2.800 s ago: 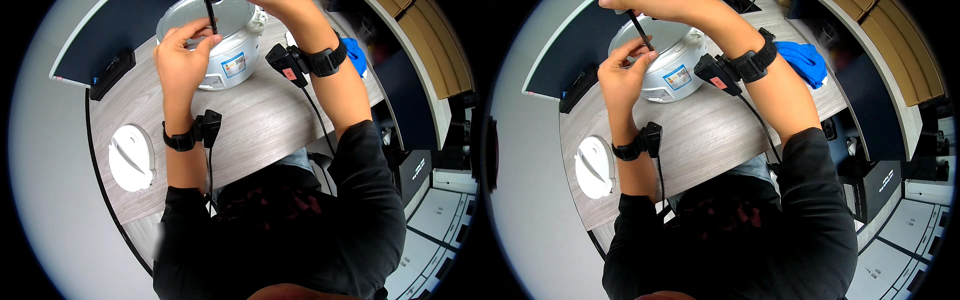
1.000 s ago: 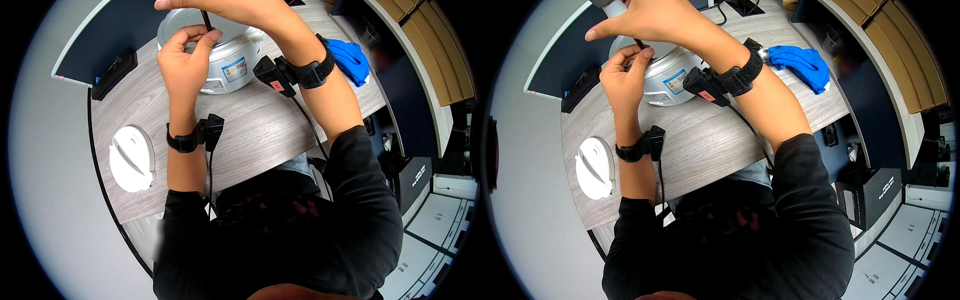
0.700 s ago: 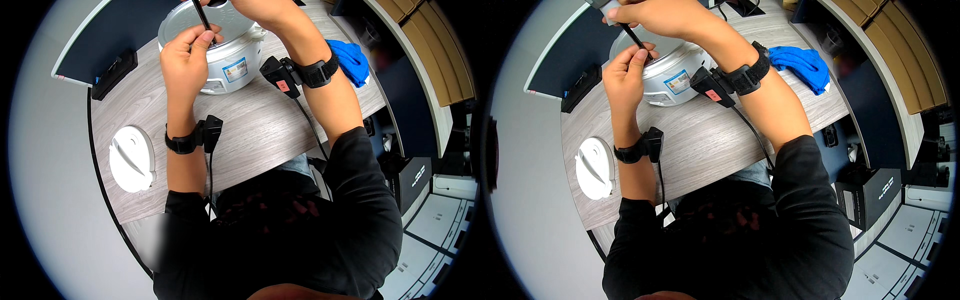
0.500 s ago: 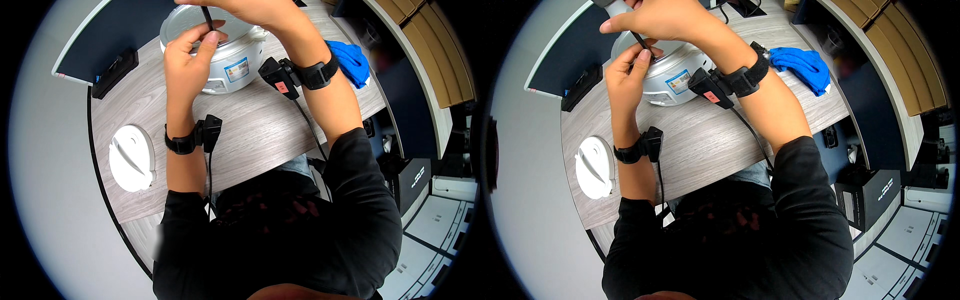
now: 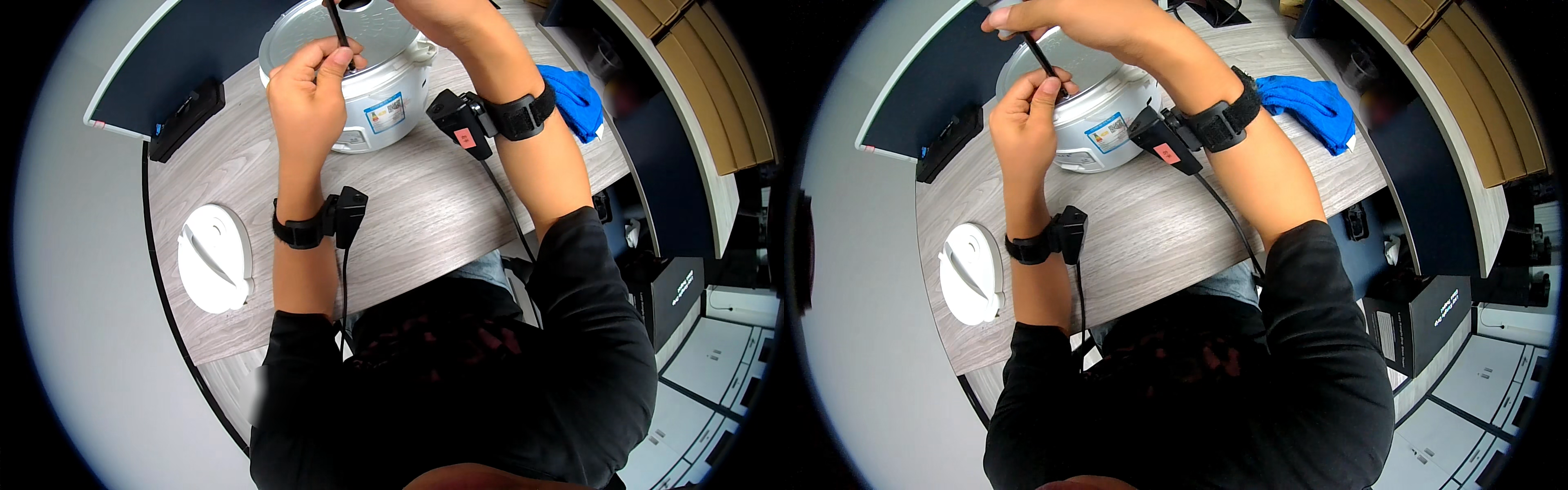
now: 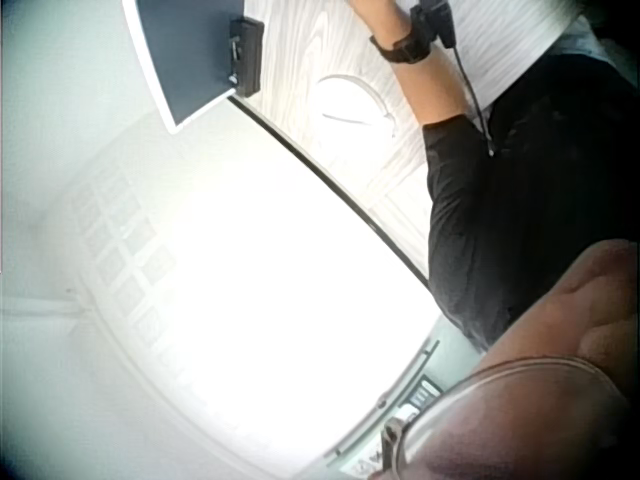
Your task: The person assembles a white rice cooker by wiping parts with a blue cloth, placing the inner pot into the base, securing the lid with a screwdriver, and attaching the main lid. The person then plugs in the power cord and wipes the exterior.
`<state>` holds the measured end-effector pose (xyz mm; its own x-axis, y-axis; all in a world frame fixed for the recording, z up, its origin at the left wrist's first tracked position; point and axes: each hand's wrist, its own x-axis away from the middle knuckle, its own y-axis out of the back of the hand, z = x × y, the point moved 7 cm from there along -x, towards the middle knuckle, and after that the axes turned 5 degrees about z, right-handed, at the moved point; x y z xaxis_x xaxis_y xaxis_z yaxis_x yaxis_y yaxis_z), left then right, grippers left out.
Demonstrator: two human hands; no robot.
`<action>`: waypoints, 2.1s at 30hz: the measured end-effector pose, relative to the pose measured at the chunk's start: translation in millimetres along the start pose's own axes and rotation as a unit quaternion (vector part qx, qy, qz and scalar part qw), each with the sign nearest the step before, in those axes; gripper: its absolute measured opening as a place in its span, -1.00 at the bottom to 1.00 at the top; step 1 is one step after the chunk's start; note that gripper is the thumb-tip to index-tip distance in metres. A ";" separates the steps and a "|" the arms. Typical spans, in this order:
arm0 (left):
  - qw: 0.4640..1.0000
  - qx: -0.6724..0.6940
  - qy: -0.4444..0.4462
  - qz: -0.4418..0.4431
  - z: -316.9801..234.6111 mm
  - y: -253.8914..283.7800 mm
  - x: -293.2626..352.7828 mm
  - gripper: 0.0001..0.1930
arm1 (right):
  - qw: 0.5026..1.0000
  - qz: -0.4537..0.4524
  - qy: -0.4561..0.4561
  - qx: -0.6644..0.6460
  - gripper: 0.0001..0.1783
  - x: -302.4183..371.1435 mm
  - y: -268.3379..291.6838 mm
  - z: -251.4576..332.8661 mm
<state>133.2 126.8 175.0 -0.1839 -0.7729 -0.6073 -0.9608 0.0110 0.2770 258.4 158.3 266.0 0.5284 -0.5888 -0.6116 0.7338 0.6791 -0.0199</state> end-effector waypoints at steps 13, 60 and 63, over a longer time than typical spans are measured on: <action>0.999 -0.014 -0.028 -0.006 0.8 4.5 0.4 -0.78 | 0.938 -0.127 0.005 0.322 -0.50 0.1 -9.1 14.9; 0.967 -0.202 -0.112 0.108 -0.4 60.6 5.0 -0.48 | 0.978 -0.148 -0.019 0.144 -0.70 58.9 14.0 6.1; 0.973 -0.170 -0.094 0.124 19.0 69.3 4.9 -0.49 | 0.957 -0.120 -0.090 0.249 -0.58 80.6 1.7 -7.0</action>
<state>61.8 135.8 177.0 -0.4662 -0.6437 -0.6068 -0.7639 -0.0529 0.6431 299.2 115.0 211.1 0.3517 -0.7974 -0.4903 0.9320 0.2490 0.2636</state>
